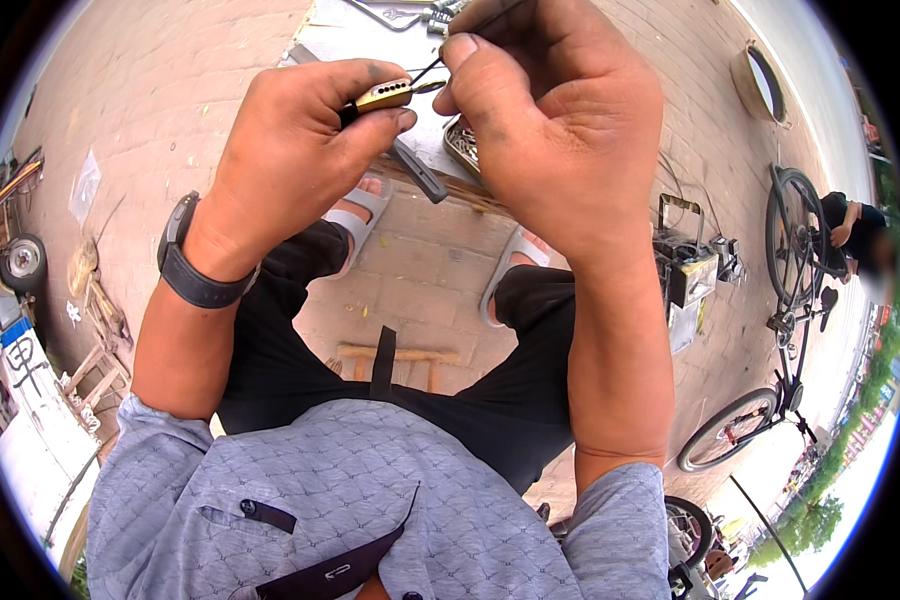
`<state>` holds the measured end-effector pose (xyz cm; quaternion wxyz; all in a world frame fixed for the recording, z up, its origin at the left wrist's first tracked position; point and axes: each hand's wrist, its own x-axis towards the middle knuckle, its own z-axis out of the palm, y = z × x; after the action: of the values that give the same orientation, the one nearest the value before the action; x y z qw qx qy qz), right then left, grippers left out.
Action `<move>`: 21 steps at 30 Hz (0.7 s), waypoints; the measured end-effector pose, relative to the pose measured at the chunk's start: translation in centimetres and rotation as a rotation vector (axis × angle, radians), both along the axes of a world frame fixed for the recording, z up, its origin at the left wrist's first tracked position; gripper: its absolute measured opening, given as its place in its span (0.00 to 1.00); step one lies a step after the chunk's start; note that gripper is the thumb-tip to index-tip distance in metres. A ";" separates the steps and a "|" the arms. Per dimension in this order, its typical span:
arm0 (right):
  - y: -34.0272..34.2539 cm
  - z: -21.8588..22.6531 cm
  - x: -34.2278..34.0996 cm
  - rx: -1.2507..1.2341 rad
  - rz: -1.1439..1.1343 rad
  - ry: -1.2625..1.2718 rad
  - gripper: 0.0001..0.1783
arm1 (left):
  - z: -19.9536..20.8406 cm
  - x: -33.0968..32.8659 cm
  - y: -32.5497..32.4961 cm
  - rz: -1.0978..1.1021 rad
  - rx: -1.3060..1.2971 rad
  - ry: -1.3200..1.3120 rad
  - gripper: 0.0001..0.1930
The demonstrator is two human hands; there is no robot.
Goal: The person disassembles a brass padlock, removes internal pins, and uses a file to shape a metal key blank. They then insert the pins back into the lock and test the key to verify the repair.
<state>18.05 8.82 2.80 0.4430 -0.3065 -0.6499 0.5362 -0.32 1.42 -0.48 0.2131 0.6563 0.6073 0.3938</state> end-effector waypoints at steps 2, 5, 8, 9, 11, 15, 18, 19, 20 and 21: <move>0.0 -0.2 0.5 0.004 -0.012 -0.013 0.05 | 0.0 0.5 0.3 -0.017 0.014 0.014 0.12; -0.2 0.0 1.1 0.055 -0.062 -0.080 0.03 | 0.0 1.3 0.6 -0.038 0.026 0.027 0.12; -0.1 0.1 1.8 0.112 -0.045 -0.124 0.03 | 0.0 1.9 0.9 -0.058 0.023 0.016 0.12; 0.0 0.2 2.0 0.134 -0.034 -0.140 0.04 | 0.0 2.1 1.0 -0.064 0.024 0.010 0.12; 0.5 0.0 2.8 0.161 -0.012 -0.160 0.05 | 0.1 2.5 1.2 -0.075 0.032 0.018 0.11; 0.2 -0.7 3.0 0.352 -0.077 -0.202 0.05 | 0.2 3.2 1.4 -0.089 0.028 0.025 0.11; 0.7 -0.8 3.4 0.478 -0.032 -0.215 0.05 | 0.0 3.4 1.5 -0.107 0.049 0.014 0.11; 0.7 -0.6 3.5 0.516 -0.023 -0.234 0.05 | -0.1 3.5 1.6 -0.113 0.064 0.016 0.10; 0.3 0.3 3.3 0.553 -0.045 -0.286 0.04 | -0.2 3.6 1.5 -0.113 0.053 0.004 0.10; 0.3 0.4 3.4 0.557 -0.048 -0.313 0.05 | -0.4 3.8 1.5 -0.113 0.042 -0.007 0.10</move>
<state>21.47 9.08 3.16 0.4169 -0.2676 -0.8245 0.2736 3.44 2.91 -0.84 0.2234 0.6925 0.5600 0.3961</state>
